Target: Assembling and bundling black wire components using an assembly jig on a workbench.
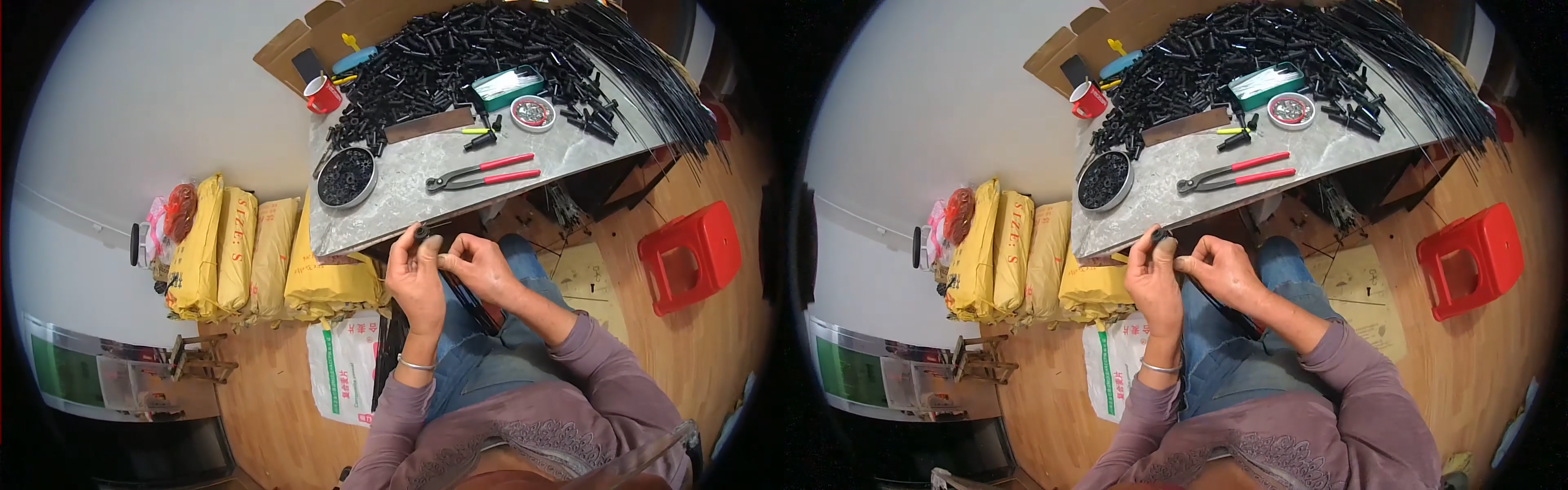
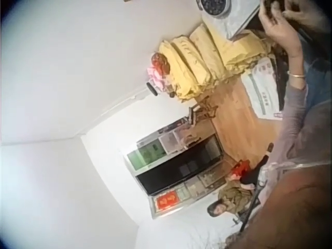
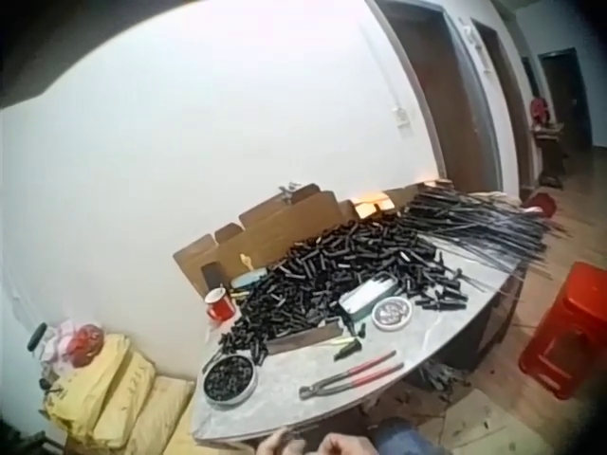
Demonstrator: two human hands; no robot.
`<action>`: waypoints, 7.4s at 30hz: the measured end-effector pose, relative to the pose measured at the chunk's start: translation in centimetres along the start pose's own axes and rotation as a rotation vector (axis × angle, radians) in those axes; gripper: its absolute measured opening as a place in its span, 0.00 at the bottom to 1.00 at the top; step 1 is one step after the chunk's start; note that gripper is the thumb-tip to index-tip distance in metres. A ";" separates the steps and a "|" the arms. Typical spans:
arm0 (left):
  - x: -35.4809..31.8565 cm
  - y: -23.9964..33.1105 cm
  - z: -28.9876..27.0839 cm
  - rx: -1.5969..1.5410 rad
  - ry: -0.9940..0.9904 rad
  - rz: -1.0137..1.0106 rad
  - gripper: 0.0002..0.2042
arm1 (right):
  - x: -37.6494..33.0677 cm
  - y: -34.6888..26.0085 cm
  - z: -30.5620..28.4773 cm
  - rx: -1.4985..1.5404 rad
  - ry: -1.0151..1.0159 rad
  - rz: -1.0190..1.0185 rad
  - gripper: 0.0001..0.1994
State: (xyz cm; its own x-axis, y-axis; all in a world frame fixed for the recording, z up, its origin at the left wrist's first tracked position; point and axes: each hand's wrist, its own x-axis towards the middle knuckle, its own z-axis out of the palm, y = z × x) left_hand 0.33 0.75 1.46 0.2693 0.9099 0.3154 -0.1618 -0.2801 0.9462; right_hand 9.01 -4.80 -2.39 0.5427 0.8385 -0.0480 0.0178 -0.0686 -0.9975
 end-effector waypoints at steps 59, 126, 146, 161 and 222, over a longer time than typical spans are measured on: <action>-1.0 1.4 -3.9 -0.289 -0.316 -0.221 0.23 | -0.1 -7.8 -1.0 -0.382 -0.057 -0.913 0.06; 0.0 0.5 -4.0 -0.195 0.089 -0.352 0.29 | -1.4 -8.1 -6.2 0.293 -0.976 0.587 0.08; 0.5 -0.7 -3.6 0.050 0.053 -0.170 0.28 | -3.6 -7.8 -3.8 0.353 -0.816 0.562 0.06; 1.6 -0.6 -1.1 0.097 0.069 -0.052 0.29 | -6.0 2.6 3.3 -0.052 -0.164 -0.241 0.06; 0.2 0.7 -7.0 -0.324 0.262 -0.310 0.26 | 1.2 -10.6 -0.7 -1.078 -0.316 -1.122 0.20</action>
State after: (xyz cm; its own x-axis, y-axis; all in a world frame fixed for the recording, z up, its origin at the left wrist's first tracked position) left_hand -6.40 2.95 1.65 0.1112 0.9928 -0.0438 -0.4088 0.0859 0.9086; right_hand 10.05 -3.40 8.17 -0.3415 0.7894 0.5101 0.9085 0.4163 -0.0361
